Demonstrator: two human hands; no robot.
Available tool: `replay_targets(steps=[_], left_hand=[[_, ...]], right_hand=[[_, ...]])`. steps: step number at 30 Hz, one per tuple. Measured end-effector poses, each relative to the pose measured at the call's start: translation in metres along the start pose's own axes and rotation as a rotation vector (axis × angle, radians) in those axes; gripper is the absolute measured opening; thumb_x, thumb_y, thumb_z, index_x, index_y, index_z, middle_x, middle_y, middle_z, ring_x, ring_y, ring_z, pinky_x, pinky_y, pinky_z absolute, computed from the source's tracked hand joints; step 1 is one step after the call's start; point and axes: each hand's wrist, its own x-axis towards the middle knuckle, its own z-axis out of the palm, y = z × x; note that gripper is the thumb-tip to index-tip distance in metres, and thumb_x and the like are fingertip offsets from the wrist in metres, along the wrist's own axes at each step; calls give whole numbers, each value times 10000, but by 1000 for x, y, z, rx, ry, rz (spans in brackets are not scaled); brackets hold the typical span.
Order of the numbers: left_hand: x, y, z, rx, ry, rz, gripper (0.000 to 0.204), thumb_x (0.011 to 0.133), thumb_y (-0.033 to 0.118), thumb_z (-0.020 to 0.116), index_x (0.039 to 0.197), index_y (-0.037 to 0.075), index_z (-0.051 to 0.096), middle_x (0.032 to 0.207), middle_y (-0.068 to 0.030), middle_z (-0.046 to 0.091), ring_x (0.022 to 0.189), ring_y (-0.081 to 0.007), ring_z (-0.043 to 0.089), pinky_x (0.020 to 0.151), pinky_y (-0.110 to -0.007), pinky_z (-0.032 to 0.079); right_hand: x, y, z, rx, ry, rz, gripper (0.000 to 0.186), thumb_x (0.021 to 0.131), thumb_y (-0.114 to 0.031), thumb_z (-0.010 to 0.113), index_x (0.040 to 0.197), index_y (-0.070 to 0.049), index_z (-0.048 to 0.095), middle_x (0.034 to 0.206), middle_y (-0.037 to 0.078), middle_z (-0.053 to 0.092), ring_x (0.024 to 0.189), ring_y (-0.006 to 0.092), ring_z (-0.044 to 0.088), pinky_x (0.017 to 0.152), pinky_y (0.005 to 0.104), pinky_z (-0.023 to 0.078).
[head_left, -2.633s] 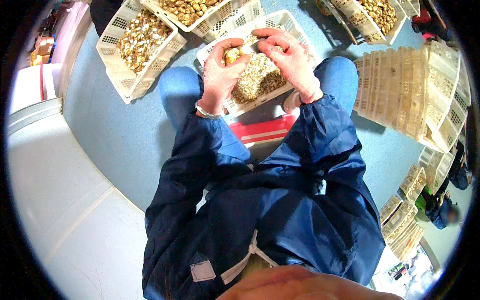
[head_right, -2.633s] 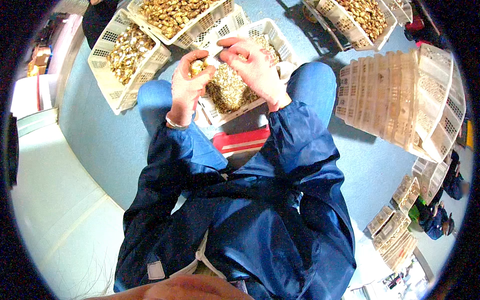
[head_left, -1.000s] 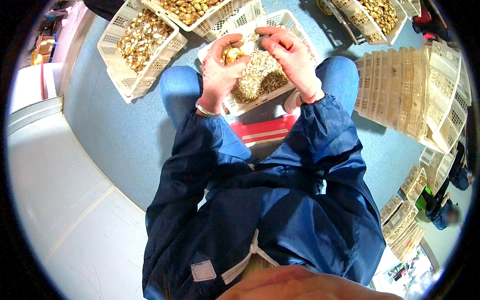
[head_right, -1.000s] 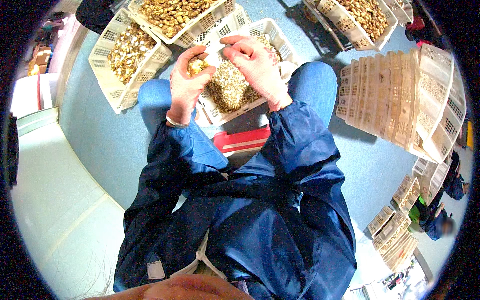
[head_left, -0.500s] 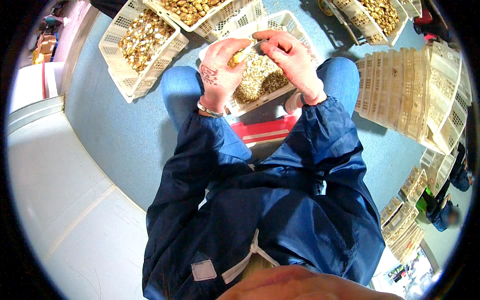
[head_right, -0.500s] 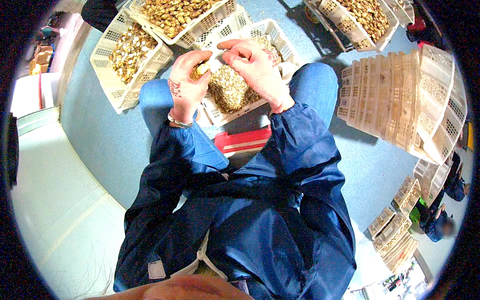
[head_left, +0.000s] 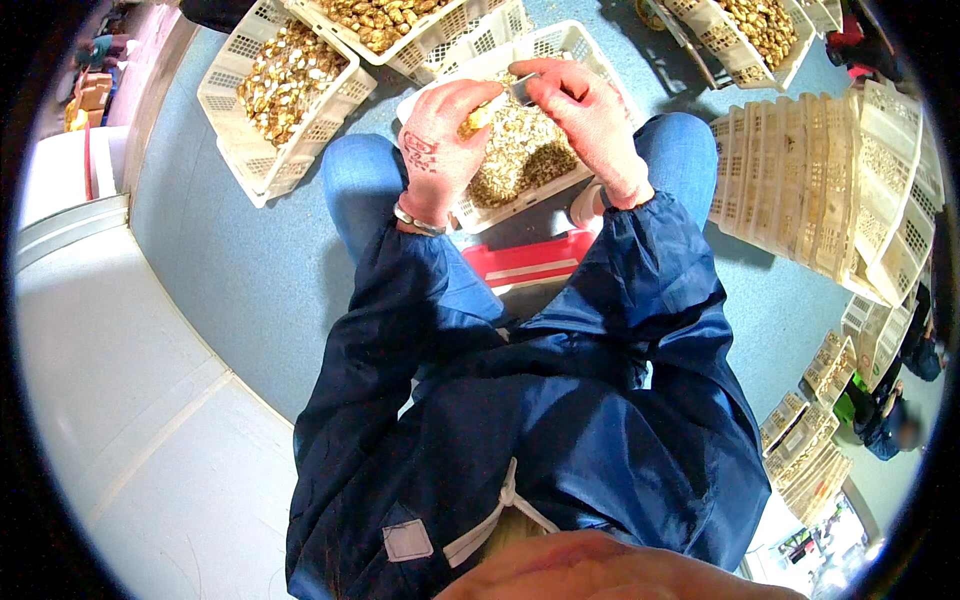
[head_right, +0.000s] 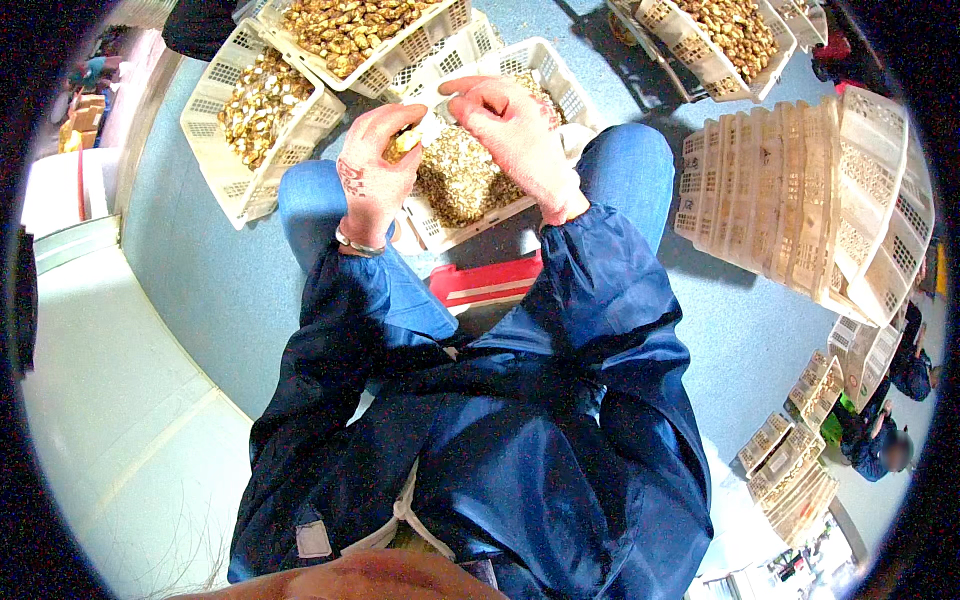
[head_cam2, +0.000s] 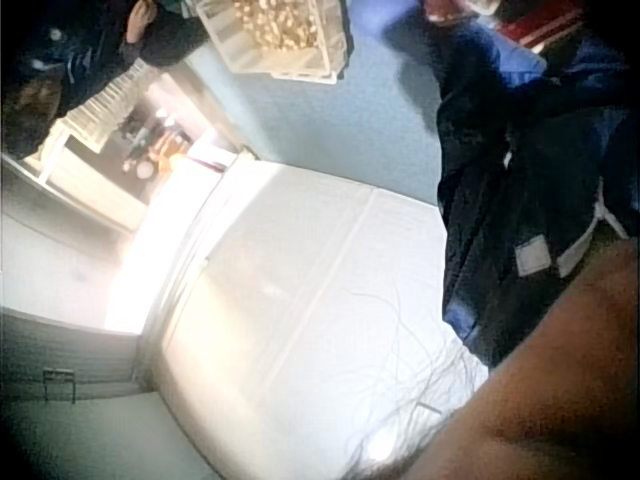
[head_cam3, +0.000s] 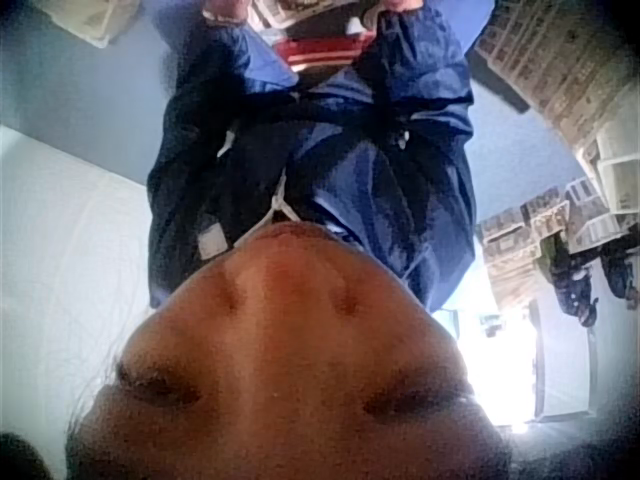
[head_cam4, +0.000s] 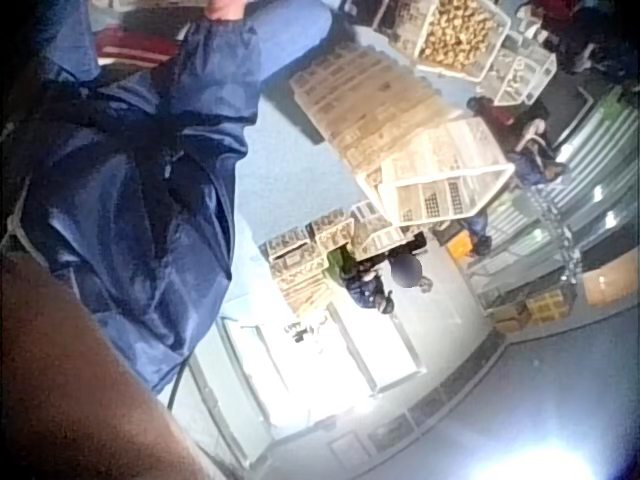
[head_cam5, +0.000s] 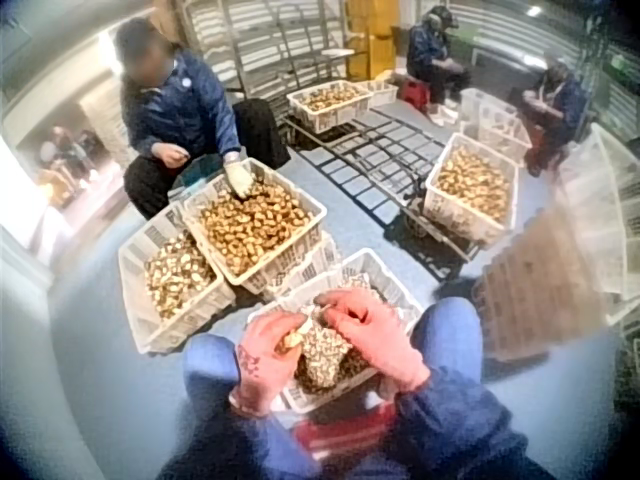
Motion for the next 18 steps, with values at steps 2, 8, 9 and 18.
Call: replay_targets(steps=[2, 8, 9, 18], left_hand=[[1, 2, 0, 14, -8, -3, 422, 640, 0, 703, 1036, 144, 679, 1030, -60, 658, 996, -268, 605, 890, -366, 480], [-3, -1, 2, -126, 45, -101, 406, 663, -30, 703, 1042, 112, 668, 1009, -79, 654, 970, -259, 617, 880, -347, 488], [-4, -2, 4, -203, 61, -188, 386, 682, -24, 706, 1045, 99, 662, 1005, -77, 654, 961, -235, 618, 871, -331, 488], [-6, -4, 10, -647, -16, -599, 411, 762, -13, 719, 1145, 41, 579, 893, -21, 597, 752, -67, 544, 643, -200, 457]], right_hand=[[-1, -4, 1, 15, -14, 35, 195, 914, -180, 609, 848, -3, 658, 1146, 20, 661, 908, 90, 576, 802, 231, 455], [0, -2, 2, 8, 23, 51, 195, 914, -166, 603, 820, 0, 640, 1132, 16, 662, 931, 103, 573, 836, 247, 447], [-3, -9, 3, 135, -28, 129, 193, 911, -164, 606, 807, -5, 638, 1157, 23, 655, 951, 101, 573, 844, 249, 448], [2, -2, -3, 67, 6, -52, 150, 894, -147, 615, 870, -12, 674, 1178, 37, 648, 983, 110, 576, 855, 246, 446]])
